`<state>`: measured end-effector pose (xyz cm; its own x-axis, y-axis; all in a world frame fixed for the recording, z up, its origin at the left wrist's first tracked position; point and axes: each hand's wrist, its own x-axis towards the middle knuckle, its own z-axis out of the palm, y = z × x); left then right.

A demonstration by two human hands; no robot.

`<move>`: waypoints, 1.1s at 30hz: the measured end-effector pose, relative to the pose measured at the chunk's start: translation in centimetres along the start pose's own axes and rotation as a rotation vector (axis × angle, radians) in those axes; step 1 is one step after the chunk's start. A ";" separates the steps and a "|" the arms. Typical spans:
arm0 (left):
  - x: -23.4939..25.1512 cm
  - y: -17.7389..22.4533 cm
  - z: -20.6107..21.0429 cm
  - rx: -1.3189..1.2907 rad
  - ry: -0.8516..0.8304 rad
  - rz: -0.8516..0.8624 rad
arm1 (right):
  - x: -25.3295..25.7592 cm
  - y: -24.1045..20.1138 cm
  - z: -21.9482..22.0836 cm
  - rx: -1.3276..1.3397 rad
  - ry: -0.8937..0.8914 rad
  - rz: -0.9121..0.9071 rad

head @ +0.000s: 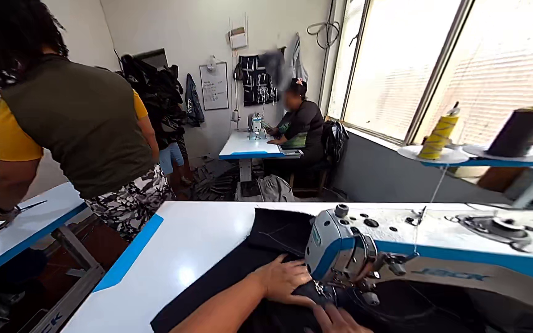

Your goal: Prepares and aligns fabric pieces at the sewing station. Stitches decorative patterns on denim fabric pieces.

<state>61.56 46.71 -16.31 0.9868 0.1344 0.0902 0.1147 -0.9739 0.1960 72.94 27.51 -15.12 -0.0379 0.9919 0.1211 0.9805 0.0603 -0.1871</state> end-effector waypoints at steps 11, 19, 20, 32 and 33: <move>0.4 -2.3 1.7 0.006 0.073 0.182 | -1.6 2.4 4.1 -0.254 0.356 -0.258; 0.6 -2.6 1.7 0.057 0.068 0.213 | -2.3 0.6 4.8 -0.318 0.399 -0.136; 0.3 -2.2 1.8 0.053 0.075 0.181 | -2.4 1.1 4.7 -0.304 0.394 -0.154; -0.3 -1.1 2.0 0.061 0.073 0.074 | -2.8 2.6 4.5 -0.268 0.393 -0.213; -0.3 -1.2 2.1 0.062 0.075 0.074 | -2.8 2.6 4.5 -0.270 0.398 -0.214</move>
<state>61.38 47.41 -18.62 0.9817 0.0729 0.1757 0.0512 -0.9908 0.1253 74.71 25.38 -20.36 -0.2179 0.8382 0.4999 0.9756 0.1740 0.1336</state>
